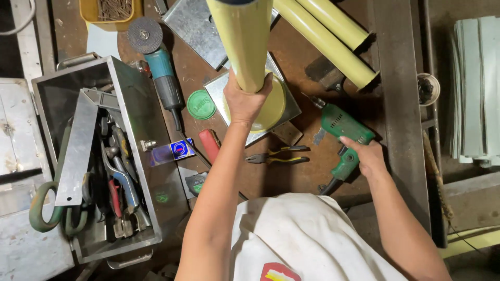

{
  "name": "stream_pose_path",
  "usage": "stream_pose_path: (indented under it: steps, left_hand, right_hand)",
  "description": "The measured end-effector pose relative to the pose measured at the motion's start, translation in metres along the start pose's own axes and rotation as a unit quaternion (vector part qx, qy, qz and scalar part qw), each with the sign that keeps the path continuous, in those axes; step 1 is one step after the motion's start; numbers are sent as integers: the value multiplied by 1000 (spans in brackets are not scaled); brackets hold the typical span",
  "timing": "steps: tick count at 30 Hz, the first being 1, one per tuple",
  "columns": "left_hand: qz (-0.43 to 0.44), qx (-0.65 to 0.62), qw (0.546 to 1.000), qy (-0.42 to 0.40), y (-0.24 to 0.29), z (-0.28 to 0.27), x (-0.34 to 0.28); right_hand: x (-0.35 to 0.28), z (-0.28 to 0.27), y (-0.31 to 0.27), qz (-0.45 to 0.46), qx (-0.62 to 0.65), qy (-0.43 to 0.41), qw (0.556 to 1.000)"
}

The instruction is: The person assembles a yellow metal funnel with a cylindrical tube. They use a screwdriver to fasten the tube to the funnel mouth, fit the tube into the funnel, place a square metal plate over the funnel base, and hammer the assembly to seat the parts together.

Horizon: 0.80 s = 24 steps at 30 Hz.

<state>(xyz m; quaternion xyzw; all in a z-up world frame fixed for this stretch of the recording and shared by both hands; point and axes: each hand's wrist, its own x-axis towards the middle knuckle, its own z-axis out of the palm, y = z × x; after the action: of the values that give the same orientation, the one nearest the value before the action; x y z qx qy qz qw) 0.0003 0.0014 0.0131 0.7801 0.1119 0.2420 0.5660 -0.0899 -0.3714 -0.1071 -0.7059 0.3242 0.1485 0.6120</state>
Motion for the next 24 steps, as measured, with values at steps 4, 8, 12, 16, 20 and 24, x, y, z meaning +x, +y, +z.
stream_pose_path:
  steps: [4, 8, 12, 16, 20, 24]
  left_hand:
    - [9, 7, 1000, -25, 1, -8, 6]
    - [-6, 25, 998, -59, -3, -7, 5]
    - [-13, -53, 992, -112, 6, -24, 11]
    - [-9, -49, 993, -108, -5, -18, 8]
    - [-20, -20, 996, -89, -6, -12, 10]
    - [-8, -10, 998, -59, -10, -4, 7]
  right_hand:
    - [-17, 11, -15, 8, 76, -21, 997]
    - [-58, 13, -38, -39, 95, -51, 993]
    - [-110, -3, -66, -109, 105, -35, 988]
    - [-152, -39, -96, -175, 189, -130, 958]
    - [-193, -27, -150, -208, 211, -245, 923]
    - [-193, -13, -142, -192, 86, -179, 961]
